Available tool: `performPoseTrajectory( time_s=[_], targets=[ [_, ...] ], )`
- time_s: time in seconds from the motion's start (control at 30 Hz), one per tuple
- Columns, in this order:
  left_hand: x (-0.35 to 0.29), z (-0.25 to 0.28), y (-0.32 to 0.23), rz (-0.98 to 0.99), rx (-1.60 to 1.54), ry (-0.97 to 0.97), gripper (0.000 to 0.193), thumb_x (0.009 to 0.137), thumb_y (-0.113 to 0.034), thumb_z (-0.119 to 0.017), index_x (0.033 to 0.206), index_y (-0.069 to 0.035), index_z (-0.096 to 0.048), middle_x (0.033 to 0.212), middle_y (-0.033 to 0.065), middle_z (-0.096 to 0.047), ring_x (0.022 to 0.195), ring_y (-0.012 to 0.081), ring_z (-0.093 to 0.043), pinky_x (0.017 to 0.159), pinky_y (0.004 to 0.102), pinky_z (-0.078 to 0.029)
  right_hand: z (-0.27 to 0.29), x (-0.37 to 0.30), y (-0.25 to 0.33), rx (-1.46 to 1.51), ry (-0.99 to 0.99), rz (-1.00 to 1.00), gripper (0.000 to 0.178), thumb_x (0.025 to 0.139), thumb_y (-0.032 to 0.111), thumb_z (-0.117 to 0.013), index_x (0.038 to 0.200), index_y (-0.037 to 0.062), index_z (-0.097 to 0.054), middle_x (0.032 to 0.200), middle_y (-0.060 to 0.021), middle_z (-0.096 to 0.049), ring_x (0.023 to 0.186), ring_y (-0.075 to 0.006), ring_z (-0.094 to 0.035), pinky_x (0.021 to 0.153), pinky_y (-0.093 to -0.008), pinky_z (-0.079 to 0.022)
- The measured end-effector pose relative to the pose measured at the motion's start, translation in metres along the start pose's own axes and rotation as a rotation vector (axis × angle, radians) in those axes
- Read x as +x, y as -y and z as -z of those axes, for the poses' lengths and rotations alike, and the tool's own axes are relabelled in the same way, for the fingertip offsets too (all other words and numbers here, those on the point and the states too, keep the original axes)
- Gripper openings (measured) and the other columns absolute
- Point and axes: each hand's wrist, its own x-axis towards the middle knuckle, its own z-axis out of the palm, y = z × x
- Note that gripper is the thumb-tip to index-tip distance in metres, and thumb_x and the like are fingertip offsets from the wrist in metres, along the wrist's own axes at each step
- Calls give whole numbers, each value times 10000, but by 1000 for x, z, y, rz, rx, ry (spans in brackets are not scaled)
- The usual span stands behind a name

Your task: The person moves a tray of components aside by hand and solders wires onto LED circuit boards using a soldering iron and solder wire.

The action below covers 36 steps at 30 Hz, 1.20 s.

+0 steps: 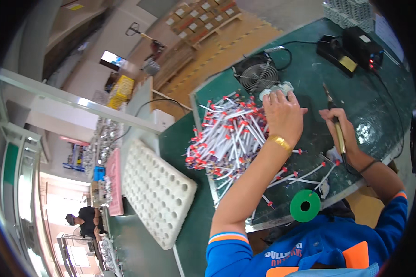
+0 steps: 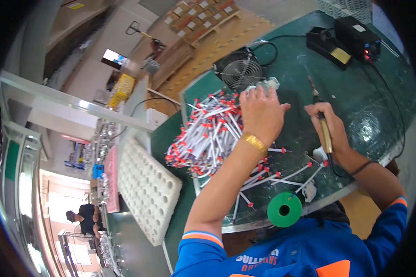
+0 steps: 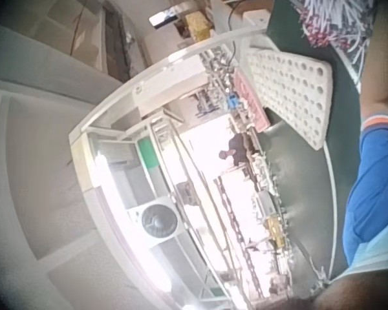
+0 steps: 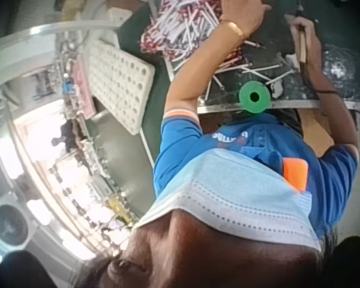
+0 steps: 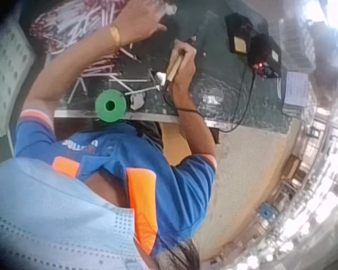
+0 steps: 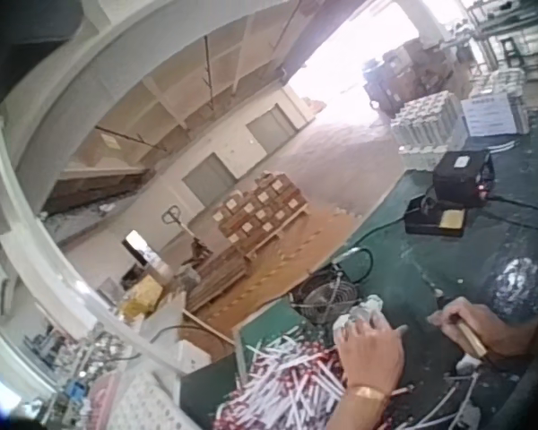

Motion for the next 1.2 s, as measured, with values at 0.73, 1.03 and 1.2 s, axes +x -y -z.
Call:
performPoseTrajectory(
  time_s=[0.73,1.03,1.2],
  targets=[
    [32,-24,6,-72,215,400,772,804,-575,-540,1329,-28,-397,1143,110,-619,1092,257,-559,998,596,-230,14,5,10,135,-80,222,209,804,-85,-585,956,34,-507,919,-111,-600,839,-208,-619,736,-295,-486],
    [47,-23,-1,-190,201,386,744,784,-520,-597,1307,-22,-422,1191,99,-585,1105,238,-542,977,553,-285,25,11,9,99,-130,237,261,782,-88,-578,997,44,-512,920,-106,-604,848,-261,-624,733,-337,-497],
    [44,-26,-12,-370,-31,413,700,756,-340,-689,1325,-53,-401,1243,109,-554,1103,245,-547,941,491,-327,25,13,4,103,-150,284,252,777,-84,-583,986,39,-515,914,-113,-604,826,-269,-621,716,-335,-489]
  ],
)
